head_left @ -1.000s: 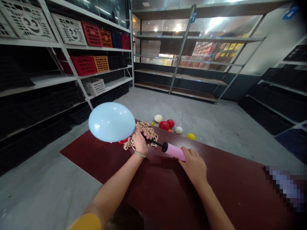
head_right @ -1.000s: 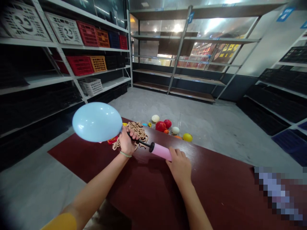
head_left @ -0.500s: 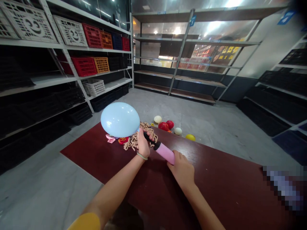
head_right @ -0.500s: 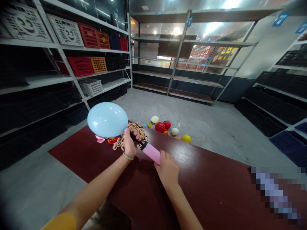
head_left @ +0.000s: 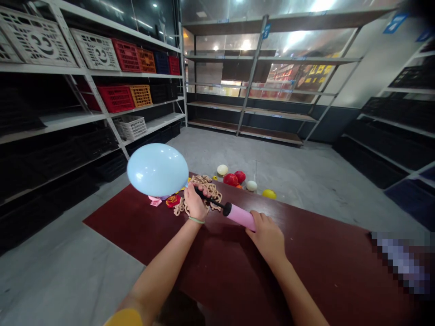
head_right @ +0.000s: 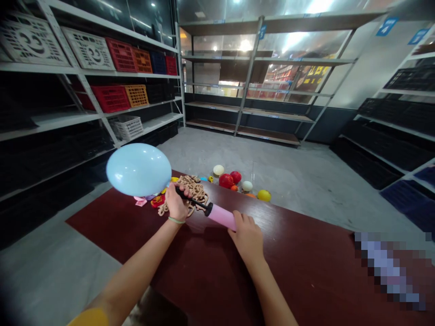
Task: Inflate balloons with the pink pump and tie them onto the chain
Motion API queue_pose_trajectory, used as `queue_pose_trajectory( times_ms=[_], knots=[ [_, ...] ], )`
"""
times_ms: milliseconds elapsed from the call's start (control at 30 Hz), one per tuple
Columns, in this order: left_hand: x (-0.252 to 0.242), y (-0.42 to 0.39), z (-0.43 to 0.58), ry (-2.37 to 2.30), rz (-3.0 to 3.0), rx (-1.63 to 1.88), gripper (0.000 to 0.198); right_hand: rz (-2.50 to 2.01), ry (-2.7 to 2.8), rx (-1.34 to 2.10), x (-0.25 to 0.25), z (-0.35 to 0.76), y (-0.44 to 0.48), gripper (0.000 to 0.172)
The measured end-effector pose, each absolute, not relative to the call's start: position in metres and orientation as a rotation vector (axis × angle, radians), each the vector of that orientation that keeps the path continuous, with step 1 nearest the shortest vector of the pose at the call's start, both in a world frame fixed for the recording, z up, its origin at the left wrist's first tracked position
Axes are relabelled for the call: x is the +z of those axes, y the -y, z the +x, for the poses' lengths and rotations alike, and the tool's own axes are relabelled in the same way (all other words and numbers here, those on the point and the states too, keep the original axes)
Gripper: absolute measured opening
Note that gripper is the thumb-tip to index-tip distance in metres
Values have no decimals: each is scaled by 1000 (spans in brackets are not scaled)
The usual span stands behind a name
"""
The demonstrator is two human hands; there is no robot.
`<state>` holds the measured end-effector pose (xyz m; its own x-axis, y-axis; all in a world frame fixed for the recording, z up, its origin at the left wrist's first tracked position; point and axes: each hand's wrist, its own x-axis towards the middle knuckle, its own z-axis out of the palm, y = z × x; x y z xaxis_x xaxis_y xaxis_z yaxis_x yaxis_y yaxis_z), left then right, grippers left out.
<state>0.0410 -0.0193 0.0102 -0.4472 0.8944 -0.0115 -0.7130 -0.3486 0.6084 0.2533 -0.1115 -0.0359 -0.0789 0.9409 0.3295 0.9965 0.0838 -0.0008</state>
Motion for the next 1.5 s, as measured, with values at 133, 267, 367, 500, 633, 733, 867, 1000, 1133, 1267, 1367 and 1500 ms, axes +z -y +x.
queue_pose_trajectory(
  times_ms=[133, 267, 367, 500, 633, 733, 867, 1000, 1133, 1267, 1367, 1500],
  knots=[
    [14, 16, 35, -693, 299, 1977, 23, -1937, 2096, -393, -37, 264, 112, 34],
    [13, 24, 45, -712, 301, 1935, 20, -1918, 2088, -320, -39, 242, 118, 31],
    [9, 34, 59, -707, 421, 1842, 25, -1882, 2065, -232, -44, 224, 120, 41],
    [4, 37, 67, -718, 511, 1794, 30, -1827, 2086, -223, -46, 221, 118, 53],
    [1, 25, 59, -790, 489, 1813, 30, -1794, 2131, -205, -45, 223, 115, 53],
    [4, 14, 45, -822, 443, 1907, 29, -1781, 2142, -192, -46, 226, 116, 53],
    [17, 5, 13, -764, 424, 2039, 26, -1829, 2099, -223, -49, 238, 118, 50],
    [32, 4, -17, -731, 504, 2037, 25, -1916, 1989, -268, -49, 248, 116, 49],
    [39, 11, -32, -739, 632, 1975, 26, -1814, 2087, -299, -48, 243, 116, 50],
    [32, 19, -30, -757, 818, 1728, 27, -1670, 2205, -355, -49, 234, 120, 51],
    [21, 21, -15, -805, 959, 1488, 27, -1568, 2268, -389, -50, 232, 120, 51],
    [2, 12, 9, -932, 1176, 1297, 30, -1397, 2359, -323, -52, 238, 120, 52]
  ],
)
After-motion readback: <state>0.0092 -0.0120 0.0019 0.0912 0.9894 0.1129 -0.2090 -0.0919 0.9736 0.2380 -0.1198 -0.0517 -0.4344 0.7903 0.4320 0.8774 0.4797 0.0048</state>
